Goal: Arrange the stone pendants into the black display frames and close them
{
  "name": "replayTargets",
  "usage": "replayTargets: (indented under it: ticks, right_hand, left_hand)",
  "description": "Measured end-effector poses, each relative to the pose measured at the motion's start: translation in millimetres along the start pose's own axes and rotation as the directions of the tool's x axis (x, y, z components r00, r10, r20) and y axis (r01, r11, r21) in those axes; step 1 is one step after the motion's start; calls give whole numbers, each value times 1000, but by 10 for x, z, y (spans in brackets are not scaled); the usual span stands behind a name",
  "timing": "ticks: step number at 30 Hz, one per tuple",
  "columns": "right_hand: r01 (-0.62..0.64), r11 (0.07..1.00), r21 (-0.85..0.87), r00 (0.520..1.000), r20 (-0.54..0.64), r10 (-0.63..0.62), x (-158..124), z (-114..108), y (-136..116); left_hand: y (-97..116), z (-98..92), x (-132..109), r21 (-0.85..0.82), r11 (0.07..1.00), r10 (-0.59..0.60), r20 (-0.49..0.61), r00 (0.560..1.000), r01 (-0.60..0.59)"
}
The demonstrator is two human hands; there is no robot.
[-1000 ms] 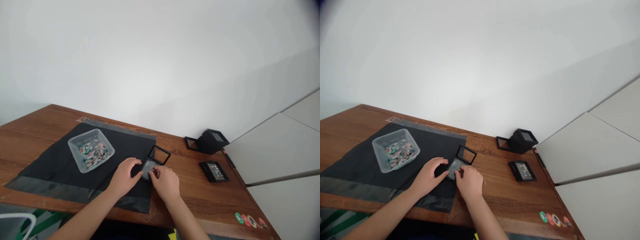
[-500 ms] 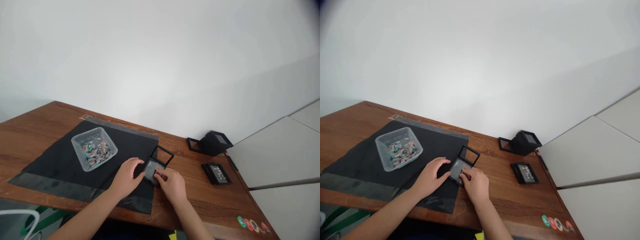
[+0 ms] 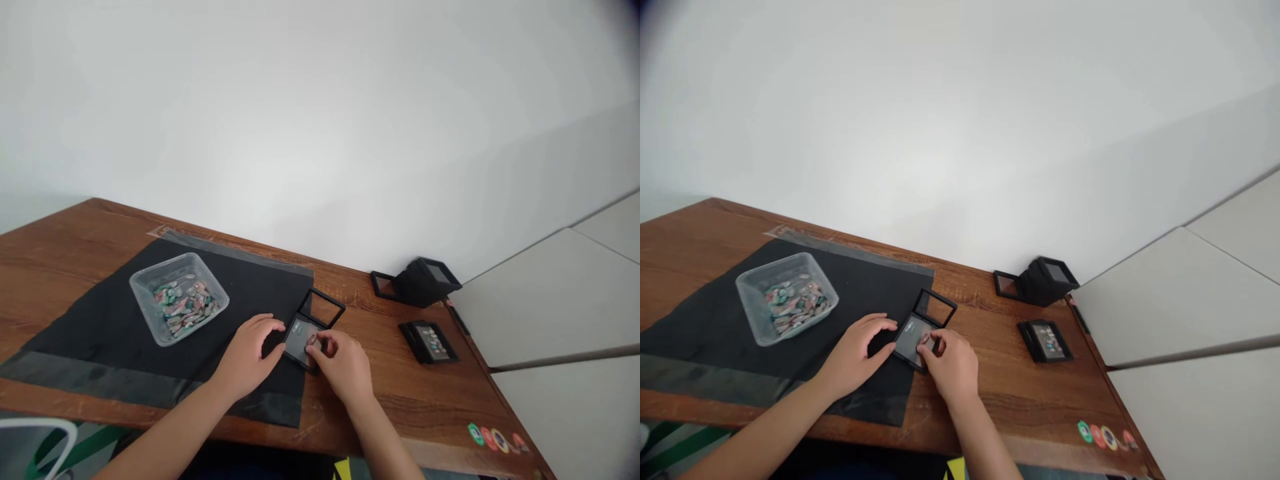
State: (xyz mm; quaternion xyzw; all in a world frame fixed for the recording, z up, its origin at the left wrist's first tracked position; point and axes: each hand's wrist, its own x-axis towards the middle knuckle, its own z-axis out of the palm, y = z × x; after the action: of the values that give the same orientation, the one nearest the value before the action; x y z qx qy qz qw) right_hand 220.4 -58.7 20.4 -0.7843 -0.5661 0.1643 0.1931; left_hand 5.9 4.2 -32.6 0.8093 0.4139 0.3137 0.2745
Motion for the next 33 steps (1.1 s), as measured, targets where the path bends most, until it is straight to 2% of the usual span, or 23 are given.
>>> replayTargets:
  ticks: [5,16,28,33]
  right_hand:
    - [48,999,-16,999,22,-47,4,41,-38]
    - [201,974,-103,978,71,-194,49,78,-114]
    - [243,949,-201,970,78,-232,68,151,-135]
    - [218,954,-207,976,51,-212,73,179,-145]
  left_hand:
    - [7,-10,-7,0,1000,9,28,1000,-9]
    - [11,18,-7,-14,999,45,13,999,-45]
    - [57,-2,-7,-4,998,62,5,998,-62]
    - [59,13,-13,-4,996,92,-9,996,-92]
